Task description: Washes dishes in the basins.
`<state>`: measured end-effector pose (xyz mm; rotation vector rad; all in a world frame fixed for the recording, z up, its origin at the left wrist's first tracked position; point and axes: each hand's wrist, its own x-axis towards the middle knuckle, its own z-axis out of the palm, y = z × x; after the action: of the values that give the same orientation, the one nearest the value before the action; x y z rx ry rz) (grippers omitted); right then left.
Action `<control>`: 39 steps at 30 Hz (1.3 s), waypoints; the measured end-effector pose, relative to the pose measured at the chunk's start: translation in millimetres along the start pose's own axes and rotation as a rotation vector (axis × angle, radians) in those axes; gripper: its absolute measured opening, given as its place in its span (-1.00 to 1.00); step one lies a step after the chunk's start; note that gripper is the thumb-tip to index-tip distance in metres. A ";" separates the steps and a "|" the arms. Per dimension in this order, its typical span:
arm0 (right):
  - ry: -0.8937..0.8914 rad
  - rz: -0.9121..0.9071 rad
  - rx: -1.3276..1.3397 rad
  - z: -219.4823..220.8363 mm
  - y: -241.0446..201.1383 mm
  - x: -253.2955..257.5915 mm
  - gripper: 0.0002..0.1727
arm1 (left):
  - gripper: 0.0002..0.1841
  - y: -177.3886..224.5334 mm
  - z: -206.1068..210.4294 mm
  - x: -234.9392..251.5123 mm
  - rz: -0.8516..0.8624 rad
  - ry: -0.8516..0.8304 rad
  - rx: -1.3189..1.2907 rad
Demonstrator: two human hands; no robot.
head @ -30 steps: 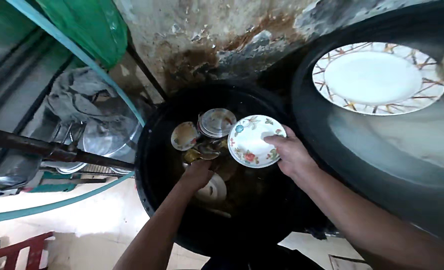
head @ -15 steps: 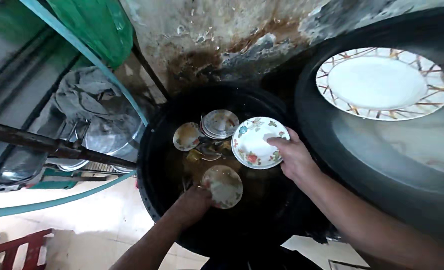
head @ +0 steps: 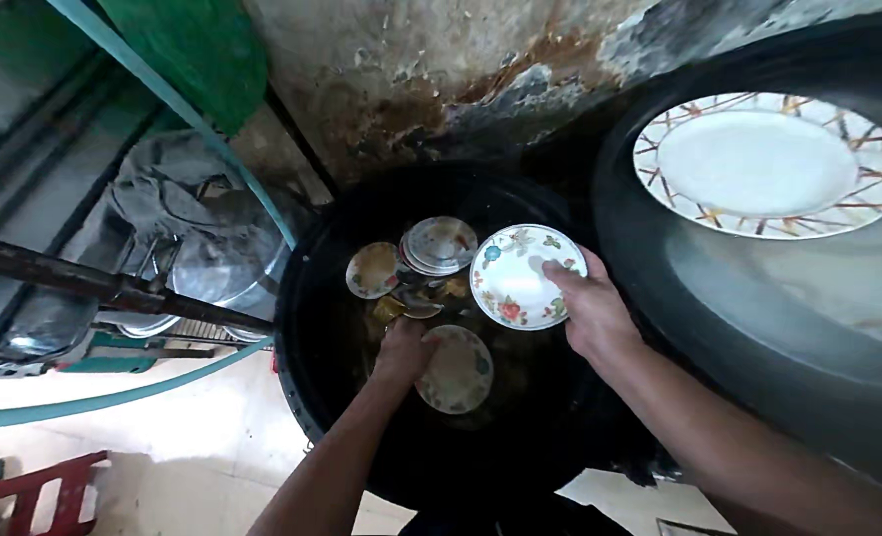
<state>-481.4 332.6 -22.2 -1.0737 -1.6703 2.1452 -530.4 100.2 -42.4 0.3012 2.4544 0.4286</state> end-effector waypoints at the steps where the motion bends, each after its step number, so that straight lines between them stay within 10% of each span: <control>1: 0.001 -0.005 -0.011 0.3 -0.6 -0.4 -0.43 | -0.59 0.4 -8.0 -8.1 0.085 0.044 -0.108; 4: -0.023 0.018 -0.040 0.1 -1.5 -1.0 -0.44 | -0.73 2.8 -29.5 -28.8 0.306 0.287 -0.409; 8: -0.064 0.135 -0.056 4.9 -3.0 -2.1 -0.44 | -0.59 27.2 -39.4 -4.0 0.107 0.429 -0.749; 14: -0.220 0.090 -0.088 4.5 2.5 -4.5 -0.41 | -0.38 68.0 -2.5 12.0 0.189 0.158 -0.939; 25: -0.024 0.001 0.067 -0.4 1.7 0.9 -0.10 | -0.58 -39.6 -38.0 29.5 -0.290 0.609 -0.948; 31: -0.050 -0.029 0.045 -1.7 5.5 1.2 -0.11 | -0.63 -52.9 -69.3 70.5 -0.523 0.543 -1.366; 39: -0.068 0.002 0.013 -0.1 5.5 0.9 -0.11 | -0.55 -46.2 -62.5 84.5 -0.414 0.450 -1.366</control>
<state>-480.6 331.4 -27.5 -1.0101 -1.6821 2.2141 -640.0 69.6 -58.1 -0.9179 1.9242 1.9108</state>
